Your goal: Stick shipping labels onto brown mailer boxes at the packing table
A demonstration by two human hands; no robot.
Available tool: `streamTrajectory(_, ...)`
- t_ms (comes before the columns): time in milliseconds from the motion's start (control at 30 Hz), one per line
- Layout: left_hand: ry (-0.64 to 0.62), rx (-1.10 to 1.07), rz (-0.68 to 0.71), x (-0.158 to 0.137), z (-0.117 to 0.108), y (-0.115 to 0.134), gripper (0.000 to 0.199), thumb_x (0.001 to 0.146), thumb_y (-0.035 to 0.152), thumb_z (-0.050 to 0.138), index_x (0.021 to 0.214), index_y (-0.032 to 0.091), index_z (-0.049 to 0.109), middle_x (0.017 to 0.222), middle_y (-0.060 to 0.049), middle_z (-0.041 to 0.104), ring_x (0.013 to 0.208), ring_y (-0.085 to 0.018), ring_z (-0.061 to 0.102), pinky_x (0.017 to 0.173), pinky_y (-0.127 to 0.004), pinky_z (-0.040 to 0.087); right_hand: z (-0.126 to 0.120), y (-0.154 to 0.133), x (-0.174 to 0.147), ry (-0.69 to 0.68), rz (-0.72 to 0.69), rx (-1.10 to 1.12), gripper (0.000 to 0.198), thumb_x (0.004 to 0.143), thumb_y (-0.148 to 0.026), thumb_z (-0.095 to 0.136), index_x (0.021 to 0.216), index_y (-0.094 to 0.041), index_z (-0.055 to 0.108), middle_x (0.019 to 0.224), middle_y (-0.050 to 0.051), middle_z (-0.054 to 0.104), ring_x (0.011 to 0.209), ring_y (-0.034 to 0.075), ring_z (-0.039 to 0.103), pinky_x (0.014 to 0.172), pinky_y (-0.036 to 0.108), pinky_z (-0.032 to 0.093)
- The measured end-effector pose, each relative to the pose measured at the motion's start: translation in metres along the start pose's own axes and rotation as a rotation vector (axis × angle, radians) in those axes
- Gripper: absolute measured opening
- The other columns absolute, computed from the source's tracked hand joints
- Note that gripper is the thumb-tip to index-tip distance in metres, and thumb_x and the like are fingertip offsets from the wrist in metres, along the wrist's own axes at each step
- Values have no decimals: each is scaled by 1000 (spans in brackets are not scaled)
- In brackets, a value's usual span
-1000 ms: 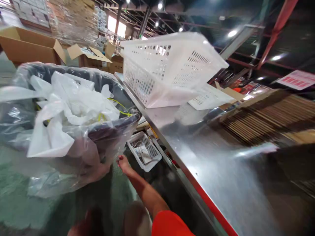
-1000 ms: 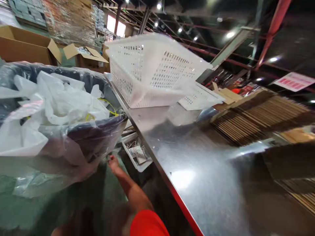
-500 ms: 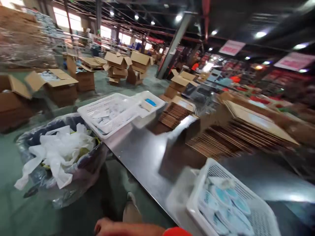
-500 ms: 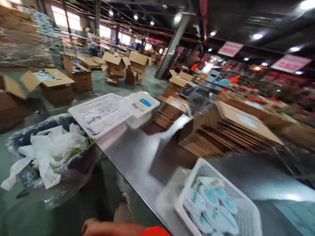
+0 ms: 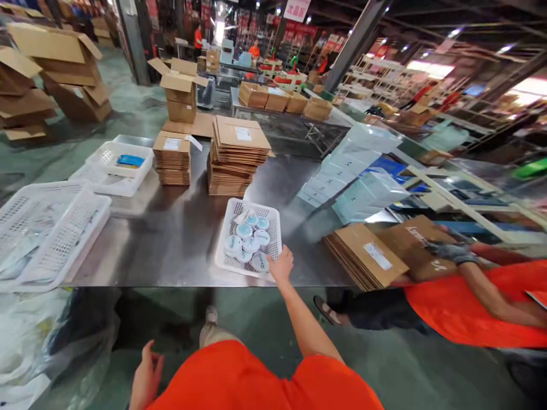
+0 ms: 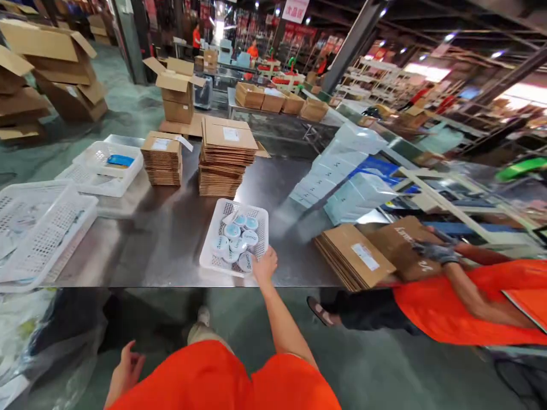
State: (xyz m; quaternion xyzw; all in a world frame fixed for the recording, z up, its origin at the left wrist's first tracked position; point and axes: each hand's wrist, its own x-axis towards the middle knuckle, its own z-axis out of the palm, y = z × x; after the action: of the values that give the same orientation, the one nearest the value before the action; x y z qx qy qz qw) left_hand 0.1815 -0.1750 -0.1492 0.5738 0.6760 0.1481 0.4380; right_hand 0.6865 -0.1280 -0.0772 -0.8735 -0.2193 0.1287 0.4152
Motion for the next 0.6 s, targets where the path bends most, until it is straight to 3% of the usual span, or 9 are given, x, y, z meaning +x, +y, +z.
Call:
streamTrajectory(67, 88, -103, 66, 33, 17, 8, 47, 70, 67, 55, 106, 37, 56, 66, 3, 73, 64, -39, 80, 66, -49, 61, -22, 24, 29, -73, 162, -62, 74, 69, -23, 84, 141, -13, 67, 153, 29, 70, 152, 46, 59, 127, 57, 50)
streamTrajectory(167, 92, -174, 209, 74, 28, 46, 51, 75, 64, 64, 114, 32, 59, 69, 4, 74, 62, -31, 77, 69, -44, 62, -20, 47, 37, -257, 170, -8, 70, 62, -18, 81, 131, -19, 71, 129, 14, 82, 127, 37, 75, 111, 47, 61)
streamTrajectory(267, 69, -166, 348, 112, 25, 98, 50, 80, 59, 65, 120, 28, 62, 73, 3, 75, 65, -27, 78, 73, -41, 64, 3, 51, 29, -276, 119, 38, 62, 57, -17, 77, 118, -24, 71, 112, 4, 85, 114, 33, 79, 102, 43, 64)
streamTrajectory(433, 66, -63, 587, 192, 14, 190, 46, 94, 46, 59, 133, 23, 64, 102, -8, 84, 97, -28, 84, 96, -45, 68, 52, 30, 14, -361, 26, 132, 54, 56, -17, 71, 110, -25, 69, 96, 0, 83, 100, 31, 79, 94, 42, 67)
streamTrajectory(533, -11, 95, 620, 250, 10, 244, 41, 102, 35, 51, 137, 19, 66, 135, -19, 83, 126, -33, 81, 112, -50, 66, 87, 12, -5, -422, -32, 161, 48, 63, -19, 70, 110, -25, 69, 97, 0, 84, 97, 28, 78, 91, 39, 67)
streamTrajectory(600, -44, 195, 585, 287, 8, 274, 39, 104, 26, 51, 138, 16, 67, 146, -22, 78, 139, -34, 76, 121, -51, 61, 112, 0, -23, -450, -81, 186, 47, 67, -21, 69, 114, -25, 70, 99, 1, 85, 96, 27, 79, 86, 37, 67)
